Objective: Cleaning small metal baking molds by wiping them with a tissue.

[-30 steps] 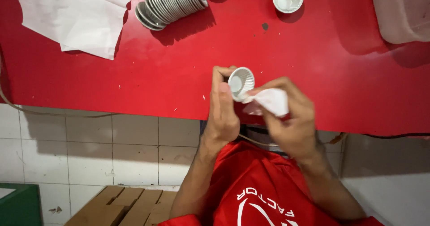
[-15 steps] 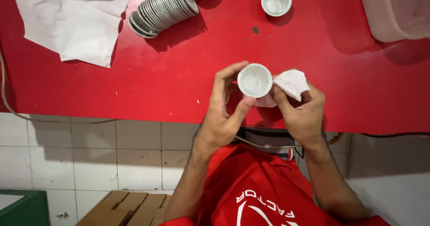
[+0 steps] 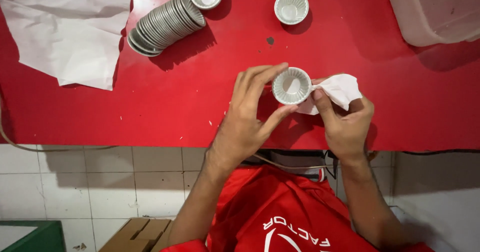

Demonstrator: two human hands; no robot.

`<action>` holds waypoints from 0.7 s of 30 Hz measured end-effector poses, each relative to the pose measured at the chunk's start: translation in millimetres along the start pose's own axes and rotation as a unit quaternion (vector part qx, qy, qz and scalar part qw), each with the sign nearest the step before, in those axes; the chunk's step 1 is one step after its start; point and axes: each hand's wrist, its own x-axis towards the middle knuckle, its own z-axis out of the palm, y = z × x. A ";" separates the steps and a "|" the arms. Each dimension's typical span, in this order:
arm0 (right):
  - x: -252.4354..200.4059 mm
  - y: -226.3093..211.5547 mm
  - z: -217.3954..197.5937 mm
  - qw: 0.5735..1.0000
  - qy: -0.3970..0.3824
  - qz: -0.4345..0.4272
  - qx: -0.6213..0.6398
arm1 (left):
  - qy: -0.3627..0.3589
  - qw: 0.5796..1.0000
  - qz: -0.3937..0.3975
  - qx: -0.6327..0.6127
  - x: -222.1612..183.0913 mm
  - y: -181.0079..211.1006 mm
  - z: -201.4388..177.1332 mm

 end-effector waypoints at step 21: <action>77.0 -28.7 -11.3 0.997 -0.047 -0.035 -0.054 | -0.030 0.986 0.118 0.113 86.0 -35.2 -30.1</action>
